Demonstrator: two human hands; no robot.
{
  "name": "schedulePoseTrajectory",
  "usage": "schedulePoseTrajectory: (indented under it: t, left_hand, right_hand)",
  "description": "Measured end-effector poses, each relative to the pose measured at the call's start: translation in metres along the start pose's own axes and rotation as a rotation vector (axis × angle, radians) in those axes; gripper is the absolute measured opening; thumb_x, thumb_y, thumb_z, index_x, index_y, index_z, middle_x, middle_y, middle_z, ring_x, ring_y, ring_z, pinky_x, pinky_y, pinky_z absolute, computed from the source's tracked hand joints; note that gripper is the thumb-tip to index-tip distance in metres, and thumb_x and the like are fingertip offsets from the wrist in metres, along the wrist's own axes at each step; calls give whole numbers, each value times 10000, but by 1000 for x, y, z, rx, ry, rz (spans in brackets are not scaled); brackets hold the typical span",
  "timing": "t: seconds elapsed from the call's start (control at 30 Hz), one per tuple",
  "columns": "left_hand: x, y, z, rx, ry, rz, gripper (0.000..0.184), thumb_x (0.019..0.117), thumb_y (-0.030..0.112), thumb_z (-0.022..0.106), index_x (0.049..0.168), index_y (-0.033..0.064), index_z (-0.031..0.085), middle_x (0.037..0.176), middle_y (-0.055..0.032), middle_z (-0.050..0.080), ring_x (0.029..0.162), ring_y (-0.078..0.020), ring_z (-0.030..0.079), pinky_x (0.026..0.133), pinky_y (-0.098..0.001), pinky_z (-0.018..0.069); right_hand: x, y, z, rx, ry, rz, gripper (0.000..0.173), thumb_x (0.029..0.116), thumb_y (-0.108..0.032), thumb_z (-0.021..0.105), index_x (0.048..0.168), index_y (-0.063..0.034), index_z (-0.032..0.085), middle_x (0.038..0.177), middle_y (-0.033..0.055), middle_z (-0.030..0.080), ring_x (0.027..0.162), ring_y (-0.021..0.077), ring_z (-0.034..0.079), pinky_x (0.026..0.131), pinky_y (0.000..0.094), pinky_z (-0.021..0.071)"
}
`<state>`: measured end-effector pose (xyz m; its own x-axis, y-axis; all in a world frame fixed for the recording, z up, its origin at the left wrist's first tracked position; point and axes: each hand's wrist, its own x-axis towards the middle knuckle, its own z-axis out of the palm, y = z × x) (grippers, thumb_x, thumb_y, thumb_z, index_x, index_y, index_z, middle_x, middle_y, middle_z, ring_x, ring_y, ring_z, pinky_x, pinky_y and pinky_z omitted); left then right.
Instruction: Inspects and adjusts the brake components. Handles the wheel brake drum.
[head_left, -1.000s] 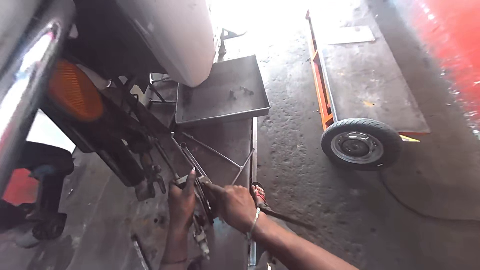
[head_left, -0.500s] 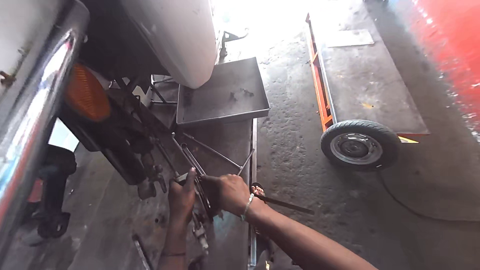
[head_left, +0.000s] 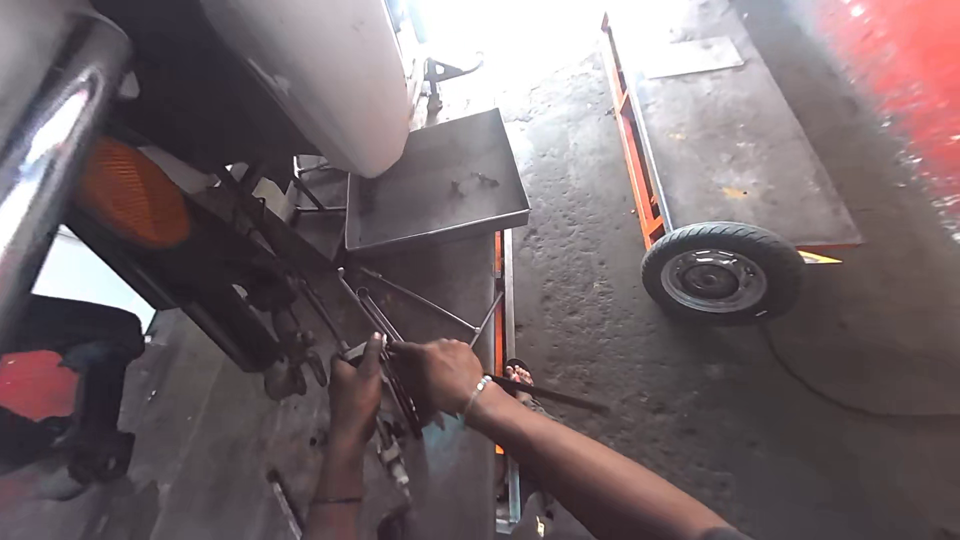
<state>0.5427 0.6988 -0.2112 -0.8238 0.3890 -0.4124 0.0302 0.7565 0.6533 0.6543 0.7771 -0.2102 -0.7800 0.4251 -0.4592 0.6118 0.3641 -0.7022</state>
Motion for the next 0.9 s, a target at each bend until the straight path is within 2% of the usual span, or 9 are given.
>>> schedulePoseTrajectory:
  t: [0.07, 0.2, 0.37, 0.5, 0.57, 0.63, 0.67, 0.8, 0.9]
  left_hand:
    - [0, -1, 1, -6, 10, -4, 617, 1045, 438, 565, 1394, -60, 459, 1156, -275, 623, 1023, -373, 626, 890, -568, 503]
    - [3, 4, -1, -12, 0, 3, 601, 1047, 414, 571, 1387, -70, 465, 1148, -272, 628, 1023, -364, 626, 895, -559, 500]
    - [1, 2, 0, -18, -15, -11, 598, 1048, 427, 565, 1392, -51, 459, 1166, -263, 621, 1031, -355, 626, 899, -556, 504]
    - [8, 12, -2, 10, -16, -26, 597, 1051, 428, 559, 1382, -60, 471, 1158, -270, 624, 1028, -369, 624, 892, -560, 503]
    - [8, 11, -3, 29, -35, -41, 625, 1049, 440, 558, 1403, -64, 449, 1196, -285, 609, 1068, -387, 611, 916, -578, 489]
    - [9, 13, -2, 19, -32, -43, 624, 1047, 444, 558, 1397, -62, 450, 1178, -281, 605, 1040, -377, 609, 892, -569, 492]
    - [9, 14, -2, 13, -34, -48, 628, 1050, 442, 555, 1405, -63, 442, 1192, -286, 604, 1050, -381, 614, 903, -572, 497]
    - [14, 19, -4, 25, -43, -40, 622, 1055, 424, 551, 1413, -73, 443, 1254, -299, 589, 1116, -397, 603, 953, -579, 482]
    - [11, 15, -3, 25, -54, -44, 627, 1054, 432, 550, 1416, -66, 432, 1237, -290, 595, 1102, -389, 601, 944, -577, 477]
  right_hand:
    - [0, 2, 1, -14, 3, -27, 378, 1061, -260, 511, 1427, -271, 601, 1104, 167, 726, 1049, 384, 687, 854, 596, 527]
    - [-26, 4, -3, 5, -23, 0, 470, 1068, -201, 456, 1527, -289, 509, 1172, 207, 710, 1117, 413, 664, 914, 613, 491]
    - [2, 4, -2, -7, -7, -18, 409, 1031, -217, 564, 1434, -276, 603, 1127, 159, 727, 1064, 375, 684, 869, 590, 524]
    - [-21, 10, -3, 21, -4, 0, 474, 1079, -178, 427, 1528, -307, 508, 1171, 202, 715, 1120, 407, 666, 935, 605, 489]
    - [-9, 10, 0, 29, 18, 21, 479, 1045, -162, 513, 1493, -327, 551, 1150, 176, 729, 1085, 393, 680, 897, 606, 505]
    - [6, 10, -2, 20, 32, 3, 455, 1013, -169, 586, 1445, -313, 596, 1126, 156, 735, 1059, 379, 688, 872, 601, 522]
    - [7, 11, -3, 21, 33, -10, 452, 1009, -166, 586, 1438, -309, 604, 1129, 151, 735, 1064, 373, 688, 880, 598, 524]
    - [-8, 11, -6, 48, 8, 20, 454, 1069, -181, 454, 1488, -323, 555, 1174, 172, 725, 1114, 391, 674, 933, 608, 494]
    - [15, 10, -4, 22, 24, 32, 406, 1045, -198, 533, 1423, -323, 612, 1148, 143, 735, 1082, 374, 686, 888, 600, 518]
